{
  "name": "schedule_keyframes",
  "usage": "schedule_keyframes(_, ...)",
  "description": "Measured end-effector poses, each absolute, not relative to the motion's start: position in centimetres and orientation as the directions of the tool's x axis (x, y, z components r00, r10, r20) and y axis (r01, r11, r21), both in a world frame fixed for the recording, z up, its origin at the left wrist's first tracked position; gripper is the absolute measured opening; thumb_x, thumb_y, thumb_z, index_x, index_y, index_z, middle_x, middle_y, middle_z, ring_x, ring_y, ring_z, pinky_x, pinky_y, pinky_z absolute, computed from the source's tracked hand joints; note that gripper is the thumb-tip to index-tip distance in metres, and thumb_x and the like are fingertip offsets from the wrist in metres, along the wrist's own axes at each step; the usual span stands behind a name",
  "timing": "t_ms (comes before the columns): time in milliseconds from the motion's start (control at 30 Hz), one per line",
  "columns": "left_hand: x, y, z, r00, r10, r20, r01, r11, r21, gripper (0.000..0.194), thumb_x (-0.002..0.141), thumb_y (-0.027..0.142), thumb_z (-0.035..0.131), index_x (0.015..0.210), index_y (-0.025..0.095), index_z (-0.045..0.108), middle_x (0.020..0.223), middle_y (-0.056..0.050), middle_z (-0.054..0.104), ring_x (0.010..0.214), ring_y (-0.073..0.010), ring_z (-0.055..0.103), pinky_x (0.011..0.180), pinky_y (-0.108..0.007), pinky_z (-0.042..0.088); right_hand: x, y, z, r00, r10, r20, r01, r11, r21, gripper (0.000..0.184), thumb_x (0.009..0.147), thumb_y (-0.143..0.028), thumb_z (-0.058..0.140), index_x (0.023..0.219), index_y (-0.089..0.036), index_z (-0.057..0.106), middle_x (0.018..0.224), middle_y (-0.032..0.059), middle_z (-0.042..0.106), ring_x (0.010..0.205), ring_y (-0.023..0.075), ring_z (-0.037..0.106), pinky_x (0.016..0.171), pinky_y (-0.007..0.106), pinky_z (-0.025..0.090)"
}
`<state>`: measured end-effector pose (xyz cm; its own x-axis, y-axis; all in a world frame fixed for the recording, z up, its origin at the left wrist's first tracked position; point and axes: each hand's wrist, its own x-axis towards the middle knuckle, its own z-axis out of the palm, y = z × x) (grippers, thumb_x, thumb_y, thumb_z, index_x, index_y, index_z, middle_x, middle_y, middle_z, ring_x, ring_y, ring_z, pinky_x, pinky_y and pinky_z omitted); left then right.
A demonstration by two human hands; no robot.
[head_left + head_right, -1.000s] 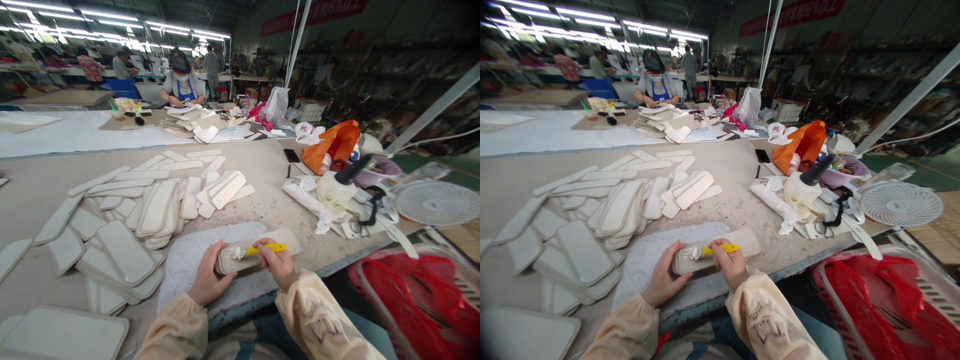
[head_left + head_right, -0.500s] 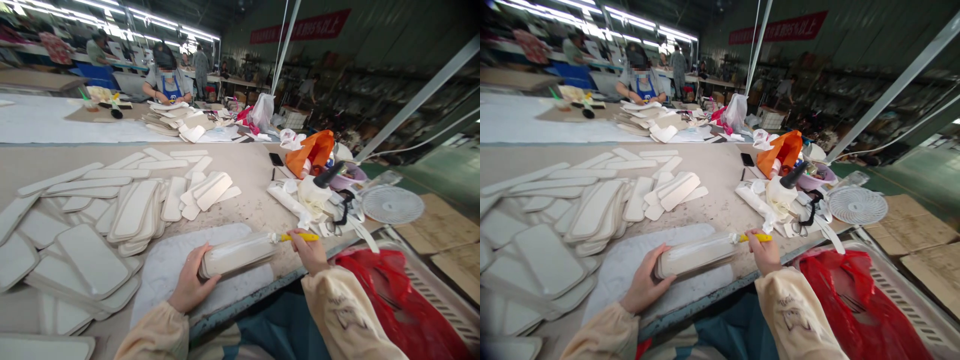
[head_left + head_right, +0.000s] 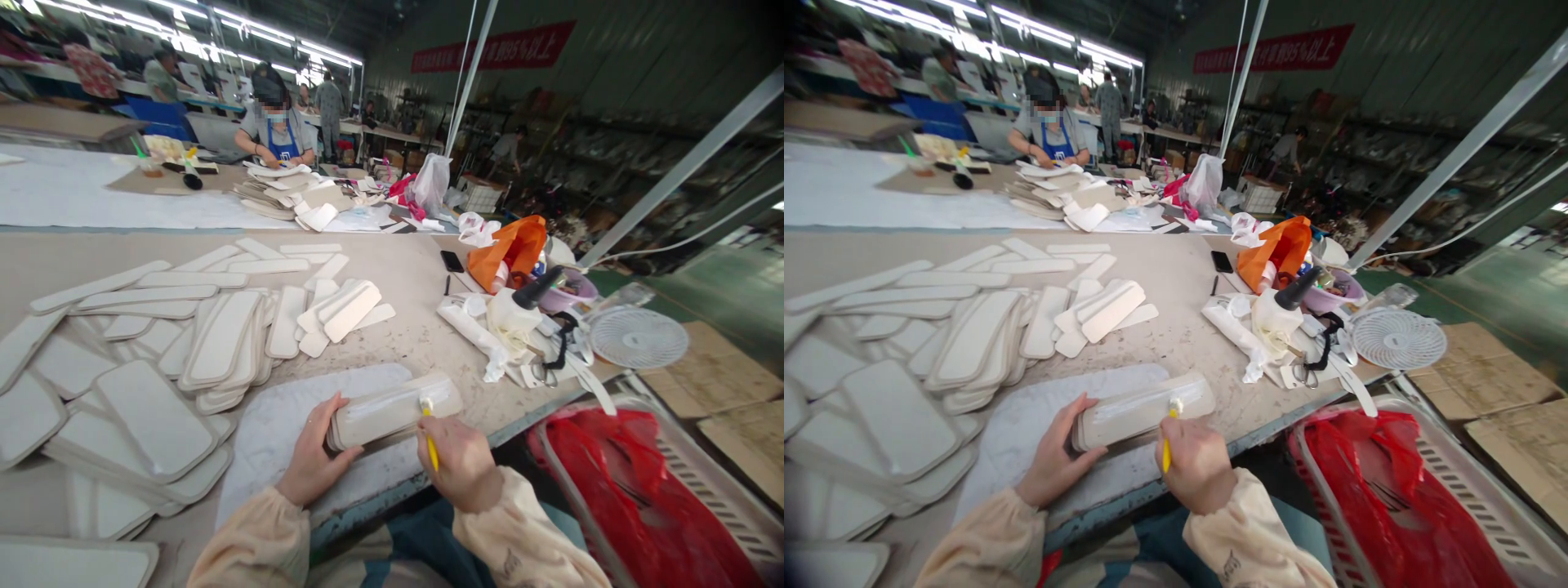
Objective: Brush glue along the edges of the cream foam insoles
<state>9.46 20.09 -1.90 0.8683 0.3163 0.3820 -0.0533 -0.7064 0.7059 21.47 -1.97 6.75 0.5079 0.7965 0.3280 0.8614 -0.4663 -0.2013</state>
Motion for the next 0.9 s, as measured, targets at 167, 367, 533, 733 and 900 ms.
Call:
schedule_keyframes(167, 9.6, 20.1, -2.2, 0.857, 0.320, 0.403, -0.105, -0.659, 0.745, 0.085, 0.075, 0.035, 0.069, 0.144, 0.025, 0.021, 0.127, -0.011, 0.053, 0.117, -0.0269, 0.051, 0.099, -0.046, 0.043, 17.4, 1.6, 7.9, 0.459, 0.840, 0.289, 0.850, -0.320, -0.418, 0.017, 0.087, -0.020, 0.047, 0.091, -0.019, 0.063, 0.072, 0.0096, 0.066, 0.068, 0.0230, 0.062, 0.063, 0.033, 0.045)
schedule_keyframes(367, 9.6, 20.2, -2.4, 0.859, 0.319, 0.401, -0.128, -0.625, 0.770, 0.087, 0.076, 0.033, 0.068, 0.145, 0.025, 0.017, 0.127, -0.011, 0.052, 0.116, -0.0256, 0.051, 0.099, -0.046, 0.042, 17.4, 3.0, 9.0, 0.599, 0.785, 0.155, 0.510, -0.225, -0.830, 0.020, 0.091, -0.029, 0.045, 0.089, -0.019, 0.063, 0.066, 0.0032, 0.061, 0.062, 0.0172, 0.058, 0.061, 0.028, 0.043)
schedule_keyframes(533, 9.4, 20.2, -2.1, 0.881, 0.309, 0.358, -0.095, -0.625, 0.774, 0.094, 0.071, 0.038, 0.072, 0.146, 0.023, 0.016, 0.130, -0.013, 0.050, 0.119, -0.0282, 0.049, 0.100, -0.048, 0.040, 20.5, 2.3, 7.2, 0.828, 0.559, -0.044, -0.006, -0.070, -0.998, 0.027, 0.087, -0.043, 0.050, 0.086, -0.018, 0.060, 0.046, -0.0052, 0.045, 0.040, 0.0105, 0.036, 0.041, 0.024, 0.028)
schedule_keyframes(733, 9.5, 20.2, -2.0, 0.887, 0.306, 0.346, -0.077, -0.641, 0.764, 0.093, 0.073, 0.040, 0.070, 0.146, 0.024, 0.015, 0.129, -0.014, 0.050, 0.118, -0.0284, 0.050, 0.098, -0.048, 0.041, 20.6, 2.9, 5.4, 0.766, 0.631, -0.123, -0.100, -0.072, -0.992, 0.028, 0.084, -0.044, 0.052, 0.084, -0.017, 0.059, 0.045, -0.0058, 0.045, 0.040, 0.0088, 0.033, 0.041, 0.023, 0.024)
schedule_keyframes(900, 9.4, 20.2, -2.0, 0.884, 0.308, 0.350, -0.075, -0.648, 0.758, 0.092, 0.073, 0.039, 0.071, 0.145, 0.023, 0.016, 0.129, -0.014, 0.050, 0.118, -0.0285, 0.049, 0.099, -0.048, 0.040, 21.7, 1.3, 5.5, 0.791, 0.607, -0.076, 0.016, -0.145, -0.989, 0.026, 0.086, -0.041, 0.053, 0.085, -0.016, 0.060, 0.047, -0.0053, 0.045, 0.043, 0.0091, 0.036, 0.042, 0.024, 0.025)
